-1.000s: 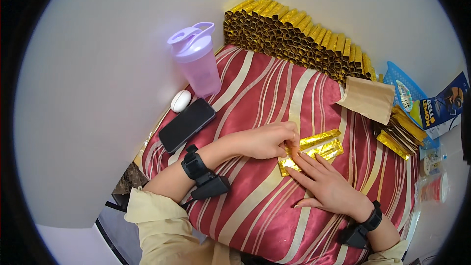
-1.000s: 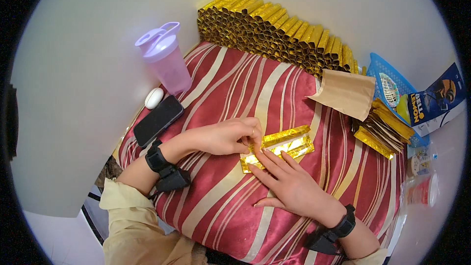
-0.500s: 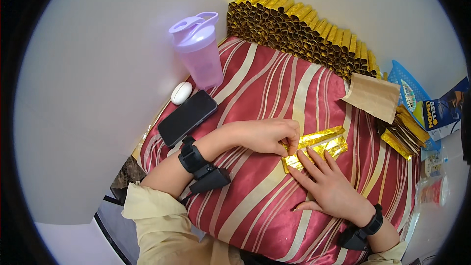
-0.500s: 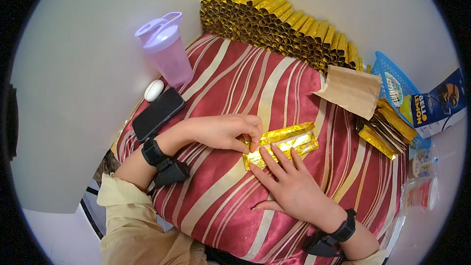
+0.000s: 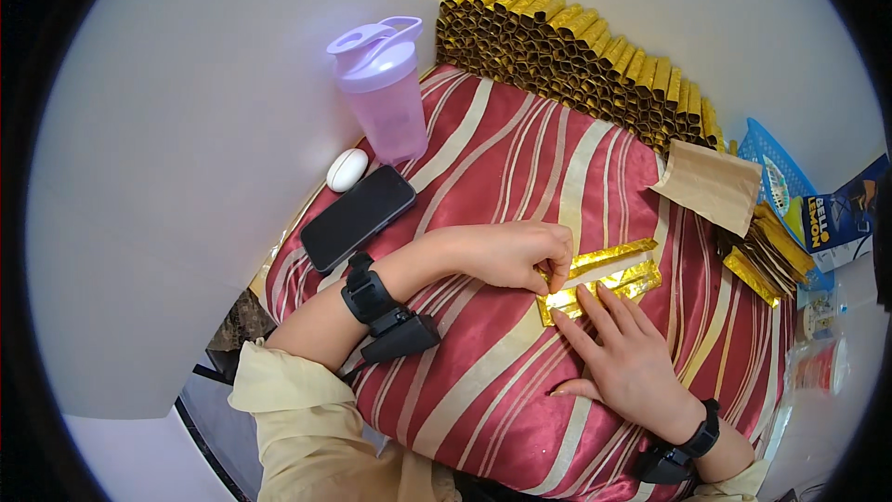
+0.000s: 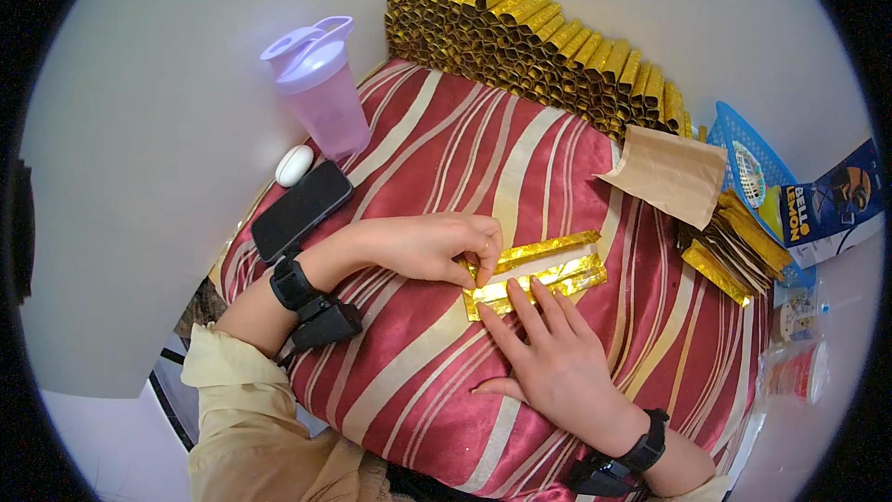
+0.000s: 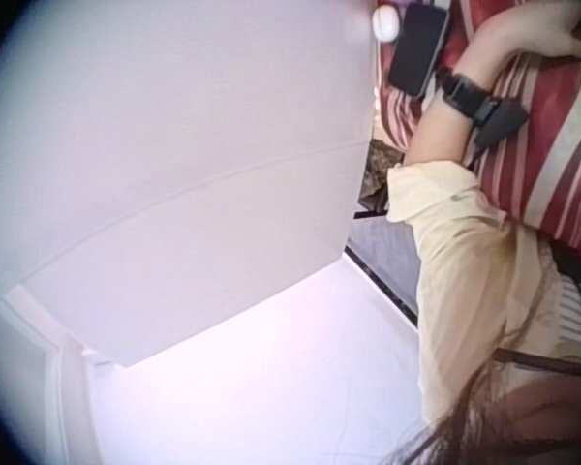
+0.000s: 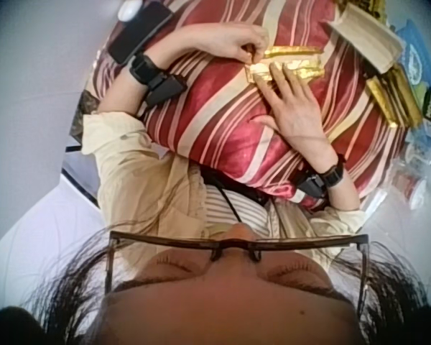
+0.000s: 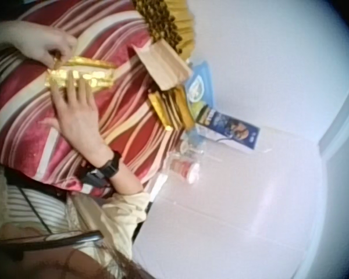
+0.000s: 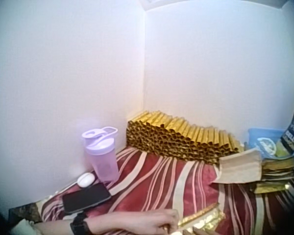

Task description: The person is folding gold colored paper into small rectangular packets.

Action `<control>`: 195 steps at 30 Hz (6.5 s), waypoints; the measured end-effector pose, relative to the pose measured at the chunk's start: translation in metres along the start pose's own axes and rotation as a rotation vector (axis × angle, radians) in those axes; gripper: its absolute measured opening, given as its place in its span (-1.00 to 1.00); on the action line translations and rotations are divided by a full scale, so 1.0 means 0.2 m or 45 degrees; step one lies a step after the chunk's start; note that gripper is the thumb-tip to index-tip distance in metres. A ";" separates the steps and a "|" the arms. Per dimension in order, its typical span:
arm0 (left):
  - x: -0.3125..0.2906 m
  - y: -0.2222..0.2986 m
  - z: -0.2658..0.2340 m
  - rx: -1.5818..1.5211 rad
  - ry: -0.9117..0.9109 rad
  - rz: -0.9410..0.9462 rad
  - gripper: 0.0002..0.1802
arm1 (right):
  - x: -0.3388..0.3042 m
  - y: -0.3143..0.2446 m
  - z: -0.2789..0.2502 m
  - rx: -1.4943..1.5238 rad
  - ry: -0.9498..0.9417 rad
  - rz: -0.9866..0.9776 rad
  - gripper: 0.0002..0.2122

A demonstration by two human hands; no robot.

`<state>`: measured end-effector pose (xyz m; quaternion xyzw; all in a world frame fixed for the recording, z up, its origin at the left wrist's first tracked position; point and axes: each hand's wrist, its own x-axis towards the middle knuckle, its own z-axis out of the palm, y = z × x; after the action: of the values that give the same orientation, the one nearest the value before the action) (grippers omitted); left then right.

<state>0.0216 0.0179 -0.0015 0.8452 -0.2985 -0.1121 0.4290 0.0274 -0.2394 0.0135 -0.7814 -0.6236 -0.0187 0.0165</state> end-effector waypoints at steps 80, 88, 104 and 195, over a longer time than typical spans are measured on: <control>0.00 0.24 0.06 0.562 -0.141 -0.017 -0.54 | -0.13 0.24 0.00 0.149 0.016 0.045 -0.07; -0.01 0.23 0.05 0.583 -0.139 -0.023 -0.57 | -0.18 0.35 -0.02 0.246 -0.095 -0.004 -0.13; -0.04 0.21 0.03 0.696 -0.033 0.024 -0.65 | -0.23 0.18 -0.05 -0.222 0.261 0.090 -0.23; 0.08 0.09 0.21 0.890 0.244 -0.605 -0.27 | 0.06 0.35 0.13 0.072 0.008 0.363 0.04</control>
<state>0.0091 -0.0266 -0.0118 0.9915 -0.0744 -0.0211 0.1050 0.0986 -0.2412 -0.0117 -0.8613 -0.5064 -0.0010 0.0428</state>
